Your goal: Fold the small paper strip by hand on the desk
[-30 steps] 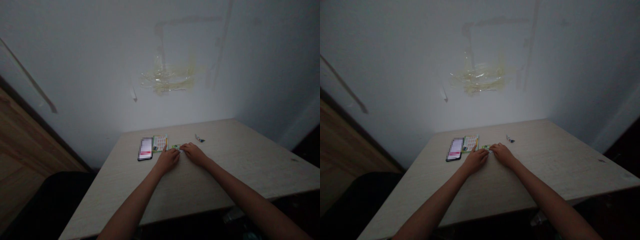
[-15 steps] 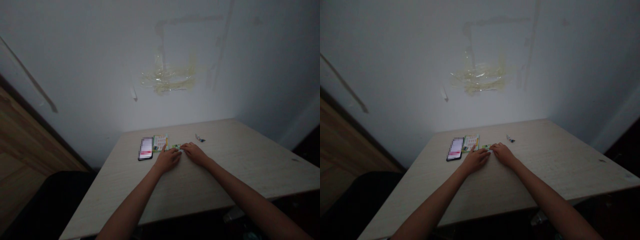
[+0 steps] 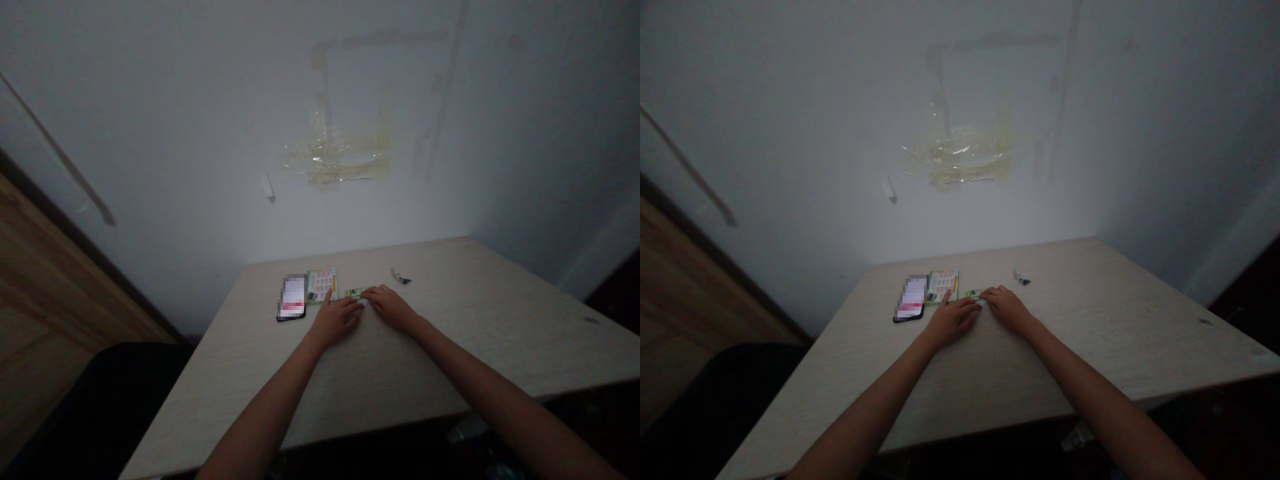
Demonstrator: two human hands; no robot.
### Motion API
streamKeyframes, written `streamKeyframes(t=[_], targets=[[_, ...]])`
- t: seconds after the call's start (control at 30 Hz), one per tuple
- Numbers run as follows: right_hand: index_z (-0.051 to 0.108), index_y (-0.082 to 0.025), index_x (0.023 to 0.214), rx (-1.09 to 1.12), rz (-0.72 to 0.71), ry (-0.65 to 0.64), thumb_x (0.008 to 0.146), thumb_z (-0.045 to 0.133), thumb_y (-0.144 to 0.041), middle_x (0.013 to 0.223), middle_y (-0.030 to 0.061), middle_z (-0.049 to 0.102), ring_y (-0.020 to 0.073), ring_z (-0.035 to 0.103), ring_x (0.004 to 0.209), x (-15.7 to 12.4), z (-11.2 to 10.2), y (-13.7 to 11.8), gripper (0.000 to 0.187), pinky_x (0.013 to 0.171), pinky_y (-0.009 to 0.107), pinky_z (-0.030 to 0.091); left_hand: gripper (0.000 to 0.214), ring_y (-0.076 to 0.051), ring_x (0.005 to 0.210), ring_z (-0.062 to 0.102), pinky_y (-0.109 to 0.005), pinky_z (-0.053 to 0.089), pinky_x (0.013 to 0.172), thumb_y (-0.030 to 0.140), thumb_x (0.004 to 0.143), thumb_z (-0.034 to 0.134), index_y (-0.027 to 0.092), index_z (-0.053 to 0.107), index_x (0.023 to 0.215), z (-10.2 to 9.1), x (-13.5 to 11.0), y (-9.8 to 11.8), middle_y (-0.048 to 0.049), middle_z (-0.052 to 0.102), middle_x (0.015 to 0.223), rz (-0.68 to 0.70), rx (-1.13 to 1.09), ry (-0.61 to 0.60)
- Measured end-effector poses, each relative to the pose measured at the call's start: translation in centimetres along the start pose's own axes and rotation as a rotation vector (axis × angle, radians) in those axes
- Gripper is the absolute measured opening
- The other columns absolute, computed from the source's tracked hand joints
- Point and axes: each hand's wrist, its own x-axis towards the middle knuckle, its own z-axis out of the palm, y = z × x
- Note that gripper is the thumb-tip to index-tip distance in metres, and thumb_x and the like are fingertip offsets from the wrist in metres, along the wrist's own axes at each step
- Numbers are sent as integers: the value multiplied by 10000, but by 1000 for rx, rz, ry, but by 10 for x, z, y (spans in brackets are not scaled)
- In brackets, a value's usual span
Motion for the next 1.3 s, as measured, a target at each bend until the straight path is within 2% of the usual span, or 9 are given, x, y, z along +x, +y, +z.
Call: streamKeyframes(t=[0.2, 0.5, 0.67, 0.97, 1.3], targets=[[621, -176, 1236, 29, 0, 8, 944, 423, -163, 1190, 100, 657, 213, 552, 1070, 0, -1, -1, 353, 974, 384, 437, 366, -181, 1277, 513, -571, -17, 1195, 377, 998, 347, 348, 536, 1311, 1, 0, 0, -8, 618, 1324, -33, -13, -7], [622, -183, 1248, 34, -13, 9, 940, 407, -140, 1224, 94, 656, 213, 559, 1090, 0, 0, 2, 378, 980, 399, 437, 349, -181, 1240, 532, -589, 68, 1183, 386, 985, 394, 365, 548, 1297, -1, 0, 1, -11, 601, 1320, -14, 22, -17], [630, -194, 1244, 41, -26, 6, 937, 410, -132, 1248, 81, 654, 211, 557, 1113, -1, 3, 5, 383, 996, 399, 429, 354, -188, 1259, 516, -603, 53, 1178, 378, 984, 401, 376, 531, 1313, 1, 0, 0, -7, 582, 1345, -15, 29, -16], [619, -210, 1265, 6, -26, 9, 928, 427, -119, 1319, 63, 616, 202, 547, 1104, -3, -3, -5, 399, 1000, 392, 427, 355, -185, 1292, 498, -612, 37, 1176, 352, 993, 377, 363, 538, 1309, 3, 1, 0, -7, 606, 1332, -24, 25, -16], [615, -221, 1279, 0, -28, -5, 947, 420, -166, 1285, 56, 647, 210, 562, 1048, -2, -2, -5, 389, 952, 393, 453, 384, -189, 1314, 487, -606, -3, 1184, 279, 961, 411, 339, 539, 1319, -2, 1, 1, -13, 595, 1370, -70, 7, -32]])
